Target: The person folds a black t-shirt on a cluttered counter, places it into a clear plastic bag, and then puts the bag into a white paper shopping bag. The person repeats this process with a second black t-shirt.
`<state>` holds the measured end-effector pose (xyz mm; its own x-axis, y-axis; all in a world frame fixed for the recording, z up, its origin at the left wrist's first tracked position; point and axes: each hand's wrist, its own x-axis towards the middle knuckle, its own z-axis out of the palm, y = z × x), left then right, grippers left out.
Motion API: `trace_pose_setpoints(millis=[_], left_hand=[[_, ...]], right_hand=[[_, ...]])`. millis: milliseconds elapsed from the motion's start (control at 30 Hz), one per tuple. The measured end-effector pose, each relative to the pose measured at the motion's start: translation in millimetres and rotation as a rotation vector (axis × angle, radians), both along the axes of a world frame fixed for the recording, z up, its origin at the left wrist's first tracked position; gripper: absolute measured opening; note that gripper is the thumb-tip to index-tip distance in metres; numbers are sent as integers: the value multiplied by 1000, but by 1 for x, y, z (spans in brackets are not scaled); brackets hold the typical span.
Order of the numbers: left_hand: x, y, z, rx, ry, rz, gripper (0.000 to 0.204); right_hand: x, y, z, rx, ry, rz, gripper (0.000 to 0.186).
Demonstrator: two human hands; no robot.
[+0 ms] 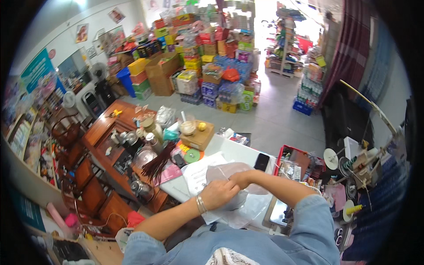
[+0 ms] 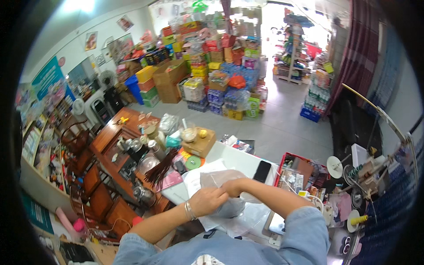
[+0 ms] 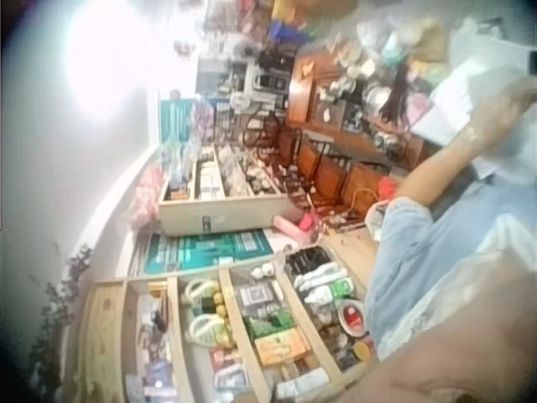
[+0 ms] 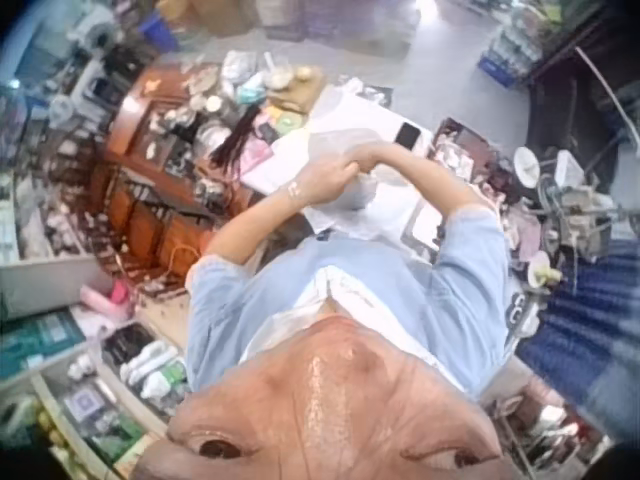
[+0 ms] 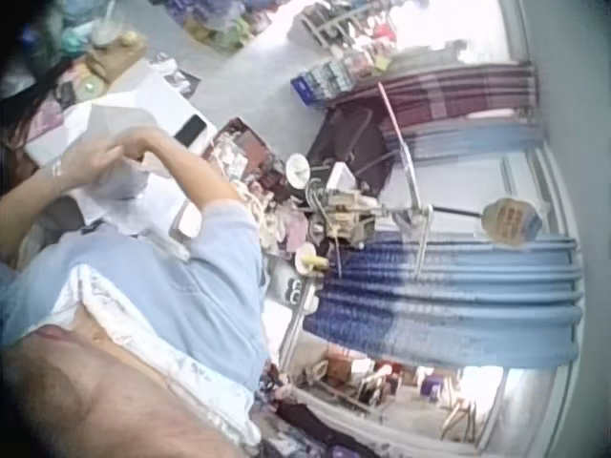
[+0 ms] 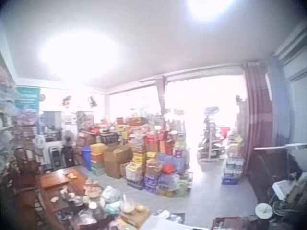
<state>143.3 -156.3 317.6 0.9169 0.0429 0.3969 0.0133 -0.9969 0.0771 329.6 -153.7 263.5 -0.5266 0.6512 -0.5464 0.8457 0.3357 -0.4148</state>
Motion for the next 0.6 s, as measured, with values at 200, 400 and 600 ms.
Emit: trace_pose_setpoints(millis=[200, 400, 600], left_hand=[[4, -31, -16, -144, -122, -145, 15], [-14, -37, -43, -574, -220, -40, 27], [-120, 8, -172, -797, -433, 983, 44]], right_hand=[[-26, 11, -118, 151, -108, -235, 35], [-52, 0, -168, 293, 82, -535, 38], [-65, -9, -119, -321, 733, -1050, 37]])
